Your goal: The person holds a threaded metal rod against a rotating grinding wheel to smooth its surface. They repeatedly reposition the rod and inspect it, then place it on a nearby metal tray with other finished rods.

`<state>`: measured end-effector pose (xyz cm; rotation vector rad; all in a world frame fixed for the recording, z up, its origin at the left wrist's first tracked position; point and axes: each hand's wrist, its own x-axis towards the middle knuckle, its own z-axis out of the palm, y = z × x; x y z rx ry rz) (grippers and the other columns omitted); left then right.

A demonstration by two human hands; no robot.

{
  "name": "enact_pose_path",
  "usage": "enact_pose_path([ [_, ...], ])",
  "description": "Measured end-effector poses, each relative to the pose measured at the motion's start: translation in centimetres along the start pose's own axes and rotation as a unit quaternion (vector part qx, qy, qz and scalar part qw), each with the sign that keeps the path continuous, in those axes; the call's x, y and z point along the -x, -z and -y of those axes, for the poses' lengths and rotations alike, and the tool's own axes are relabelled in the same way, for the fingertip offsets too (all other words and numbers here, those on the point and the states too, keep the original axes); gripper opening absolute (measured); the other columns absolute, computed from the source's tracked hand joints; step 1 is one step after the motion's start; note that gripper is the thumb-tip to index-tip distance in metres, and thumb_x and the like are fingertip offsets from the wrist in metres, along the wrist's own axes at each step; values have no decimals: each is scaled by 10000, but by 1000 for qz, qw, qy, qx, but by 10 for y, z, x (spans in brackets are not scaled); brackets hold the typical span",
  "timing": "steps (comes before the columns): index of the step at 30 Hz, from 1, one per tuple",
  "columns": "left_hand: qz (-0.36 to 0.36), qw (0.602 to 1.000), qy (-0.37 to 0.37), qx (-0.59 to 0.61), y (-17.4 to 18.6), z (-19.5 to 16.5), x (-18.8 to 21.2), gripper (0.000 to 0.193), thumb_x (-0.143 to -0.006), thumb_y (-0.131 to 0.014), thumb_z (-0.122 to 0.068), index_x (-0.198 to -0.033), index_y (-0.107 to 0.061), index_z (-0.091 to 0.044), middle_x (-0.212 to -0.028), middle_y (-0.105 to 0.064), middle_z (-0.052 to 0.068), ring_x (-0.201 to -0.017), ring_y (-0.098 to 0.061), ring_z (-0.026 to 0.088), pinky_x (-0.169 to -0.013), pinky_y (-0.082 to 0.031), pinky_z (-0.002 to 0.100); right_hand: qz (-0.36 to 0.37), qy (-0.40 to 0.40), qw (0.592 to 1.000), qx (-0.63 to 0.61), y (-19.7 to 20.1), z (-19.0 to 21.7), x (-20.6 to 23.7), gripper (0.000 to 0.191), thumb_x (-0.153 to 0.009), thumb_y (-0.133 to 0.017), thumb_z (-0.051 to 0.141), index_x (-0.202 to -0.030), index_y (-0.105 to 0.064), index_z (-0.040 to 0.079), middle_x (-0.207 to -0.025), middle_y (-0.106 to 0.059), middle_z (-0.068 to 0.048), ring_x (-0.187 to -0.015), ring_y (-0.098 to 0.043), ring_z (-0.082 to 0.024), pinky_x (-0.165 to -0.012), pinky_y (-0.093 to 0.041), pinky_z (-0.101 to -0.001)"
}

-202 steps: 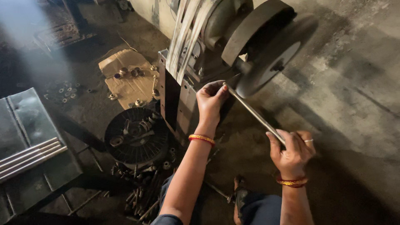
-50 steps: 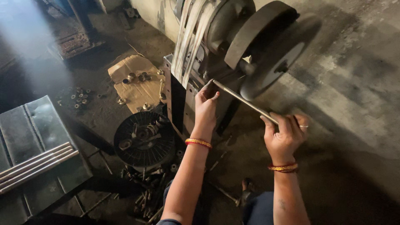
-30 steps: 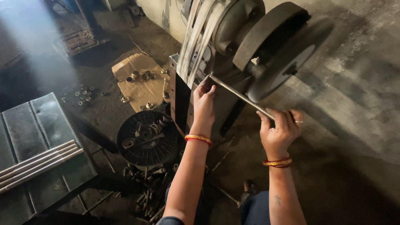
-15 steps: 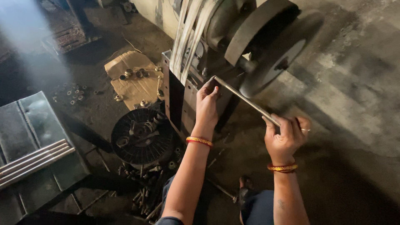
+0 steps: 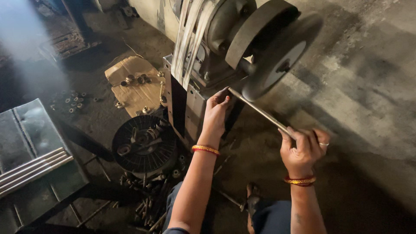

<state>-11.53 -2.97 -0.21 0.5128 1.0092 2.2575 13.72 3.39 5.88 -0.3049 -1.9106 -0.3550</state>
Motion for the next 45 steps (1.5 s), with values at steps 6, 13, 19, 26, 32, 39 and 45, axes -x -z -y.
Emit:
enact_pose_path([
  [6,56,997,-56,-3,4,0,3,533,-854,-479,126,-1361,-628,56,-1288,-700,69,-1138,-614,137,-988,-450,237,-1,-1,1000,5,3,1,4,245,-943,-909,169,-942,-667,129,-870,-664,-13,-972,-569,-285,-899,-460,-408],
  [13,-1,999,-37,-5,15,-10,-4,418,-941,-540,64,-1351,-617,46,-1217,-691,54,-1074,-612,138,-904,-466,279,-30,-17,999,-28,-20,13,-6,233,-905,-924,139,-937,-693,140,-891,-660,-36,-964,-561,-307,-885,-462,-413],
  [19,12,995,-93,34,29,-10,-19,460,-901,-530,96,-1351,-617,64,-1251,-685,50,-1109,-605,124,-984,-450,252,-18,-20,999,-38,-35,21,-15,242,-887,-937,124,-942,-702,138,-918,-669,-26,-996,-559,-304,-902,-465,-422],
  [26,-33,996,-67,42,33,-25,-23,386,-959,-558,66,-1334,-639,36,-1183,-710,52,-1021,-617,126,-898,-462,269,-22,-22,998,-47,-55,28,-19,229,-879,-938,148,-939,-718,133,-914,-668,-20,-1003,-563,-293,-899,-461,-418],
  [32,-39,996,-67,49,26,-48,-16,322,-971,-589,-1,-1286,-658,3,-1131,-727,31,-954,-650,107,-846,-503,260,-25,-18,998,-53,-51,33,-29,218,-886,-936,161,-947,-730,122,-876,-674,-29,-988,-573,-299,-903,-456,-419],
  [39,72,989,-125,5,20,-64,9,175,-1016,-682,-43,-1172,-708,31,-964,-695,-3,-846,-591,64,-756,-482,228,21,-146,971,-188,15,40,-33,189,-952,-877,145,-982,-716,51,-886,-726,-70,-873,-634,-201,-886,-487,-324],
  [45,60,995,-77,-15,17,-57,11,113,-986,-714,-91,-1039,-698,8,-904,-684,-7,-820,-615,70,-762,-515,232,62,-355,799,-482,29,36,-36,186,-937,-802,31,-1089,-697,45,-892,-699,25,-739,-565,-23,-648,-436,-183],
])
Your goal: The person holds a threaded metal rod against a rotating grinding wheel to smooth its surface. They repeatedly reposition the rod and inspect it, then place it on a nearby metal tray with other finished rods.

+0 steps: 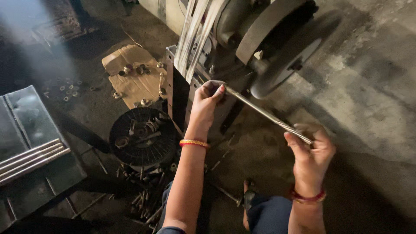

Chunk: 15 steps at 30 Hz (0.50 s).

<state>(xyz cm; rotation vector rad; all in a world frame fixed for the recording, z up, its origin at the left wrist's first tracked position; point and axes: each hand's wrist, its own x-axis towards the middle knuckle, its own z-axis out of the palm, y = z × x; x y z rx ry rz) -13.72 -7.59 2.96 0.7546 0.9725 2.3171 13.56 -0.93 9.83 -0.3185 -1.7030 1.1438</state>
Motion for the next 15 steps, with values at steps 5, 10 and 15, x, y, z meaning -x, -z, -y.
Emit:
enact_pose_path([
  [5,-23,999,34,-18,-5,2,1,176,-982,-742,-165,-957,-680,-2,-818,-668,-1,-720,-597,81,-659,-477,239,-12,-29,999,37,11,7,6,245,-971,-781,27,-1193,-678,23,-897,-702,5,-706,-506,3,-681,-384,-174],
  [10,-1,999,40,-23,-12,-6,5,178,-956,-743,-194,-936,-688,-25,-809,-674,-14,-722,-613,71,-662,-503,233,-34,29,984,173,9,11,6,226,-968,-807,75,-1159,-698,26,-945,-728,-20,-768,-601,-33,-722,-464,-195],
  [15,31,999,32,-31,-16,-8,8,179,-957,-765,-169,-903,-678,-21,-775,-640,-24,-687,-567,65,-626,-470,235,10,155,899,410,4,22,8,333,-811,-917,168,-1084,-756,65,-875,-681,-51,-743,-622,-156,-701,-470,-306],
])
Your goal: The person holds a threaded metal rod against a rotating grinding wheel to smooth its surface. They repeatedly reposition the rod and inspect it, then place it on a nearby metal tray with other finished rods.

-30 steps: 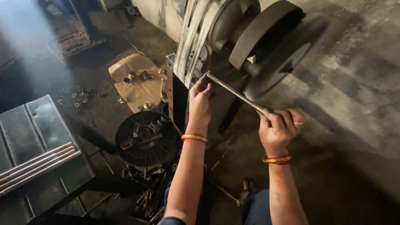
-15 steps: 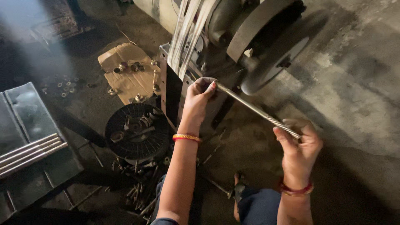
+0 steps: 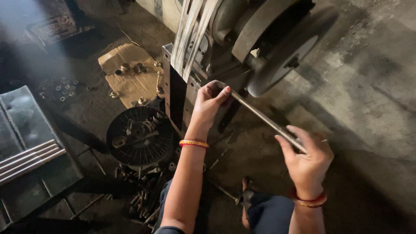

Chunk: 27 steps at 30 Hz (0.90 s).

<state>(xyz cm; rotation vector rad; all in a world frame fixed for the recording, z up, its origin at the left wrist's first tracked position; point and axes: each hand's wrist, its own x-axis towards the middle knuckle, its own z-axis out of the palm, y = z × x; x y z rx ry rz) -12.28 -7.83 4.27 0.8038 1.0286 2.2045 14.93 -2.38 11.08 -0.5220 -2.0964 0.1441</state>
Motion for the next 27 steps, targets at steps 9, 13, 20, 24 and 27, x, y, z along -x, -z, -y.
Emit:
enact_pose_path([
  [9,-14,978,158,-133,-6,18,33,483,-1106,-582,-400,-873,-674,12,-696,-462,-29,-592,-374,82,-502,-280,279,-47,100,990,90,2,-10,9,197,-942,-886,202,-1089,-782,121,-871,-636,-23,-762,-608,-241,-691,-479,-339],
  [13,110,985,129,-26,-50,54,53,318,-1064,-564,-322,-1151,-683,-41,-922,-663,-50,-805,-574,40,-722,-503,251,-60,98,988,102,1,-22,13,173,-938,-879,207,-1053,-786,116,-869,-649,-23,-810,-586,-275,-722,-477,-363],
  [20,71,966,111,222,-93,76,51,289,-1116,-499,-235,-1158,-659,2,-1013,-738,53,-906,-692,145,-842,-553,318,-82,98,986,103,0,-30,14,154,-966,-864,228,-1052,-784,128,-941,-669,-17,-898,-595,-267,-798,-488,-368],
  [24,50,977,98,180,-93,78,40,267,-1090,-514,-202,-1122,-677,7,-1021,-748,49,-954,-691,121,-904,-539,278,-86,90,987,104,-6,-32,11,157,-936,-867,240,-1022,-798,128,-908,-670,-14,-910,-583,-269,-814,-479,-387],
  [27,47,989,66,125,-85,82,36,274,-1128,-537,-204,-1104,-692,20,-979,-725,41,-876,-639,105,-837,-520,283,-79,91,986,116,-10,-32,10,160,-934,-864,252,-1028,-800,140,-909,-664,-17,-929,-582,-283,-835,-483,-388],
])
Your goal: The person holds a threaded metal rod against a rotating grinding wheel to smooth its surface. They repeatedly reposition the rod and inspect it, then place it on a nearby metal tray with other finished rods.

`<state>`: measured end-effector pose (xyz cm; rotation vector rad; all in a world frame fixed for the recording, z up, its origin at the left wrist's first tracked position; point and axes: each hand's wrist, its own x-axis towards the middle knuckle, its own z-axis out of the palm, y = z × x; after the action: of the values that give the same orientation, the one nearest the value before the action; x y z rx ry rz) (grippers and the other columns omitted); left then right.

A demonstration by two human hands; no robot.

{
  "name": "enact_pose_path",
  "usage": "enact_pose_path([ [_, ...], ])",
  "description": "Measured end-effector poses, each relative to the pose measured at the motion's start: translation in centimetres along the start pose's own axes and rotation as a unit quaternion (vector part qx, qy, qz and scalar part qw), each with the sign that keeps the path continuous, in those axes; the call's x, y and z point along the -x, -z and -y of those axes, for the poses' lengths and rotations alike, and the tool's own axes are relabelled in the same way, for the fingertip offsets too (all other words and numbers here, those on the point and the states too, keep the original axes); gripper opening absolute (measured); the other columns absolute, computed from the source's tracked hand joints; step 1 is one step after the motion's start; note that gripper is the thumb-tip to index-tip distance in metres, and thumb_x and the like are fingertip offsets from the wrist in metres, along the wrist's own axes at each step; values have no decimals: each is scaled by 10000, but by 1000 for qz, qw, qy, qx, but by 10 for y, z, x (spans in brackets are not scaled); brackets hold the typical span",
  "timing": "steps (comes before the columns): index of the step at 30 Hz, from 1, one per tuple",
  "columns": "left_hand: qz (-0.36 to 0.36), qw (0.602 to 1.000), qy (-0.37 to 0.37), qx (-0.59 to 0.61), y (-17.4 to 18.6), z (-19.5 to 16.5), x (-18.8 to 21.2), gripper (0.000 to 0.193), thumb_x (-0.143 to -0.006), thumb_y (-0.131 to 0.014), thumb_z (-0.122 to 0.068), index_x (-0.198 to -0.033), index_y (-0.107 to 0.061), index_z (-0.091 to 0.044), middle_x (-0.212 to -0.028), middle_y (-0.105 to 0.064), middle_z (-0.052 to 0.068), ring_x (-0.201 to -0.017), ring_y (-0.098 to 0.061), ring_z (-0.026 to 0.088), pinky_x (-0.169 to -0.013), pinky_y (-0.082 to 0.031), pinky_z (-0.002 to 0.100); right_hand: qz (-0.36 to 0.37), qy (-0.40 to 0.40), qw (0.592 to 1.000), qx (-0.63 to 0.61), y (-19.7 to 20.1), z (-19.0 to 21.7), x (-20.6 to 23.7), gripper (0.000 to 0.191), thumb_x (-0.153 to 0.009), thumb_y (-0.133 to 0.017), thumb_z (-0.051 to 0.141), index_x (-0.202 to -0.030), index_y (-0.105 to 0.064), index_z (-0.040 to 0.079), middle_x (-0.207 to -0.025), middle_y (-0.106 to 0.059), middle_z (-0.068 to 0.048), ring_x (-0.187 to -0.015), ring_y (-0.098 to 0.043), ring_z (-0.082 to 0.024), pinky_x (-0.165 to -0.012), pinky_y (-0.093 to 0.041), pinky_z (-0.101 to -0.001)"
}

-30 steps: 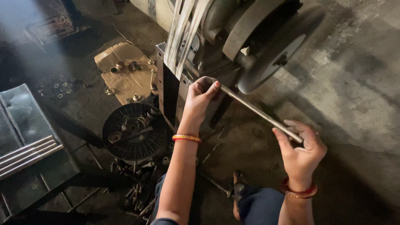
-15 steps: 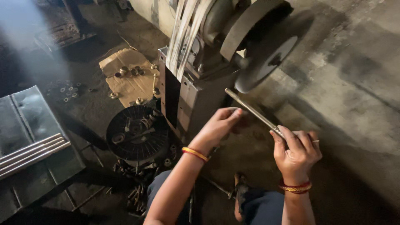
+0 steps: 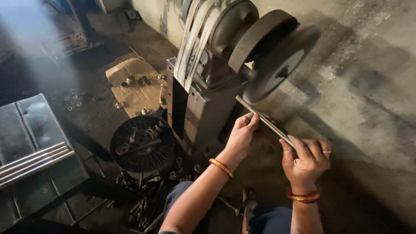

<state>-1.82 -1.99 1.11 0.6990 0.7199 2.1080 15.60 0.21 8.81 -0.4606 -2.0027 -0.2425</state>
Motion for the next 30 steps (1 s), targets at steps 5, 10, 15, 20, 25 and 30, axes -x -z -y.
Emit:
enact_pose_path([
  [5,19,1000,0,21,7,5,0,269,-1108,-543,-219,-1084,-689,6,-979,-720,14,-859,-625,83,-812,-515,268,2,4,1000,-8,2,-3,2,150,-941,-852,236,-1033,-794,133,-900,-658,-20,-956,-579,-296,-813,-479,-374],
  [10,32,999,4,0,3,12,6,268,-1151,-563,-222,-1077,-686,4,-926,-641,-44,-806,-499,33,-742,-422,231,0,11,1000,-3,12,-11,7,161,-952,-855,239,-1048,-793,127,-911,-651,-30,-963,-576,-290,-848,-483,-384],
  [15,33,999,17,-5,4,13,6,268,-1084,-536,-242,-1029,-687,-27,-871,-673,-42,-779,-557,52,-745,-465,233,-1,9,1000,-10,13,-9,6,148,-943,-852,224,-1033,-790,125,-922,-667,-29,-976,-575,-293,-845,-475,-383],
  [20,-1,1000,-28,-4,5,1,0,241,-1114,-569,-210,-1059,-677,-1,-936,-656,-37,-856,-555,52,-790,-465,253,-3,6,1000,-17,3,1,-1,171,-916,-859,226,-1029,-789,118,-879,-651,-36,-953,-576,-297,-881,-473,-404],
  [25,10,999,-32,8,3,-16,4,266,-1087,-559,-240,-1043,-685,-10,-935,-718,7,-840,-638,101,-798,-521,277,-8,7,999,-31,-3,5,-4,187,-920,-858,221,-1030,-790,86,-817,-618,-48,-916,-566,-295,-871,-470,-407],
  [30,21,999,-42,-19,-3,-15,8,252,-1099,-577,-222,-1091,-692,3,-983,-701,-9,-901,-600,56,-855,-486,243,-22,17,1000,-7,4,1,1,200,-930,-846,253,-1018,-787,83,-807,-621,-54,-911,-578,-300,-853,-471,-406],
])
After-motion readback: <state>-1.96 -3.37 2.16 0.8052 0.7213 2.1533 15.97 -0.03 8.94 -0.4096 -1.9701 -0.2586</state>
